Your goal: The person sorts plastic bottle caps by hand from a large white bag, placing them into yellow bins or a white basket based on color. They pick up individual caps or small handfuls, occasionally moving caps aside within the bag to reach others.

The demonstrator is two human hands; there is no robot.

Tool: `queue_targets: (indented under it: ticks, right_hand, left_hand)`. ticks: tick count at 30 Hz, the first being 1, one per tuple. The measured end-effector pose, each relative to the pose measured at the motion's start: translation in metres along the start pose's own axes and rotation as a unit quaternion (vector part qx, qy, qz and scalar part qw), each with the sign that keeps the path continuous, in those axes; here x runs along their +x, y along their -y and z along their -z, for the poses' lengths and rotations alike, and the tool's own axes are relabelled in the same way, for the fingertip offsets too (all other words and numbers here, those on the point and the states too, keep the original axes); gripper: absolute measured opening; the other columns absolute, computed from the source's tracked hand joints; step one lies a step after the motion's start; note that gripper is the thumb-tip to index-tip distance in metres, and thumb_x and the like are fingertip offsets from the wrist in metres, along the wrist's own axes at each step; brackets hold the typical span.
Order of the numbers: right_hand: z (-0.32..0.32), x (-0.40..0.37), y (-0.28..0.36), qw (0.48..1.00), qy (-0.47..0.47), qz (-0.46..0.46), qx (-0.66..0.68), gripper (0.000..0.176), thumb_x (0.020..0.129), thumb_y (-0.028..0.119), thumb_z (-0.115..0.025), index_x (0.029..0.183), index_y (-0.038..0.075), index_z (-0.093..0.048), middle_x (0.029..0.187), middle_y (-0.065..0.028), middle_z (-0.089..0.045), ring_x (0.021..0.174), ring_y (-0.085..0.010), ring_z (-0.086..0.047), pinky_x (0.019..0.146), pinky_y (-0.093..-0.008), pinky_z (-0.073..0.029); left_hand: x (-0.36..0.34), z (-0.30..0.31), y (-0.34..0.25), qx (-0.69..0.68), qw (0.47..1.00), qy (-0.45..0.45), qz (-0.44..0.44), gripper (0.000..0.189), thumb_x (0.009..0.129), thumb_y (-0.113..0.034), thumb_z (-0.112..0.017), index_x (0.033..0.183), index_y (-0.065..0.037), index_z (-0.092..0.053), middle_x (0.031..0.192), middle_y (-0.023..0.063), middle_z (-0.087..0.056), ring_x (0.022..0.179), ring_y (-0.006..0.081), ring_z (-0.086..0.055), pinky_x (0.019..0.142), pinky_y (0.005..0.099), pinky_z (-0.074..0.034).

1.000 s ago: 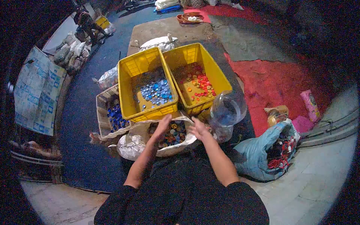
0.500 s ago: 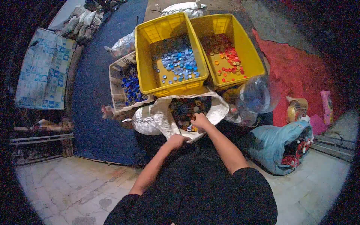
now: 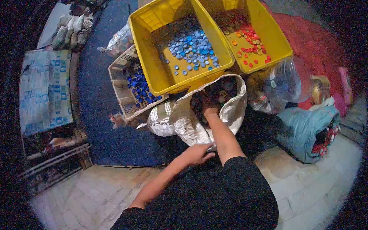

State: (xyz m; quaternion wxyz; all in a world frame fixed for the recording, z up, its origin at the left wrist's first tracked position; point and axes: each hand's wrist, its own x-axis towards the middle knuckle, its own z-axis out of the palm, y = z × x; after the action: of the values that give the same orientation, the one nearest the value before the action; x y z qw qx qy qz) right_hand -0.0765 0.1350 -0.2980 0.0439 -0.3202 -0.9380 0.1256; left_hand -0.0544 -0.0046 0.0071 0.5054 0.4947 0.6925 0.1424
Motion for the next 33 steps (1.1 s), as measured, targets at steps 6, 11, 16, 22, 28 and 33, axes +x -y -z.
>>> queue_targets:
  ticks: [6, 11, 16, 22, 28, 33]
  right_hand:
    - [0.086, -0.010, -0.003, 0.851, 0.515, -0.098, -0.012, 0.040, 0.081, 0.027, -0.056, 0.116, 0.007, -0.062, 0.125, -0.0163, -0.054, 0.126, -0.0299, -0.040, 0.104, -0.0396, -0.032]
    - [0.131, -0.063, -0.001, 0.926, 0.376, 0.011, -0.027, 0.035, 0.078, 0.022, -0.057, 0.110, 0.010, -0.064, 0.117, -0.0147, -0.057, 0.114, -0.0306, -0.049, 0.099, -0.0482, -0.034]
    - [0.154, -0.061, 0.006, 0.926, 0.376, -0.012, 0.017, 0.037, 0.083, 0.027, -0.053, 0.115, 0.010, -0.059, 0.112, -0.0142, -0.058, 0.114, -0.0314, -0.048, 0.100, -0.0551, -0.029]
    - [0.104, -0.001, -0.006, 0.870, 0.463, -0.144, 0.088, 0.040, 0.086, 0.030, -0.051, 0.118, 0.007, -0.057, 0.122, -0.0172, -0.055, 0.119, -0.0359, -0.046, 0.101, -0.0493, -0.036]
    - [-0.005, 0.000, -0.034, 0.993, 0.105, -0.055, 0.020, 0.047, 0.091, 0.029, -0.045, 0.135, 0.011, -0.044, 0.142, -0.0150, -0.039, 0.125, -0.0331, -0.043, 0.100, -0.0454, -0.038]
    - [0.030, -0.003, -0.031, 0.950, 0.237, -0.123, 0.162, 0.046, 0.090, 0.022, -0.045, 0.134, 0.008, -0.043, 0.133, -0.0192, -0.047, 0.115, -0.0387, -0.051, 0.093, -0.0466, -0.044]
  left_hand:
    - [0.036, 0.044, 0.055, -0.040, 0.998, -0.051, -0.014, 0.042, 0.089, -0.033, -0.055, 0.121, -0.005, -0.054, 0.105, 0.0227, -0.062, 0.096, 0.0394, -0.059, 0.083, 0.0454, -0.047]
    - [0.104, 0.035, 0.110, 0.110, 0.991, -0.066, 0.024, 0.031, 0.083, -0.023, -0.057, 0.106, -0.003, -0.061, 0.097, 0.0203, -0.065, 0.089, 0.0374, -0.062, 0.076, 0.0450, -0.050]
    - [0.157, -0.048, 0.228, 0.268, 0.961, -0.044, -0.043, 0.025, 0.082, -0.025, -0.053, 0.095, -0.008, -0.067, 0.089, 0.0153, -0.068, 0.085, 0.0338, -0.065, 0.072, 0.0427, -0.053]
    - [0.168, -0.072, 0.286, 0.336, 0.912, -0.217, -0.092, 0.025, 0.084, -0.026, -0.051, 0.091, -0.009, -0.068, 0.087, 0.0140, -0.068, 0.084, 0.0329, -0.066, 0.071, 0.0419, -0.053]
    - [0.173, -0.042, 0.297, 0.279, 0.920, -0.262, -0.079, 0.026, 0.085, -0.027, -0.051, 0.091, -0.008, -0.067, 0.086, 0.0144, -0.068, 0.083, 0.0328, -0.066, 0.070, 0.0416, -0.053]
    - [0.172, -0.037, 0.288, 0.225, 0.926, -0.295, -0.069, 0.027, 0.086, -0.027, -0.050, 0.090, -0.007, -0.067, 0.086, 0.0147, -0.068, 0.082, 0.0327, -0.065, 0.070, 0.0413, -0.053]
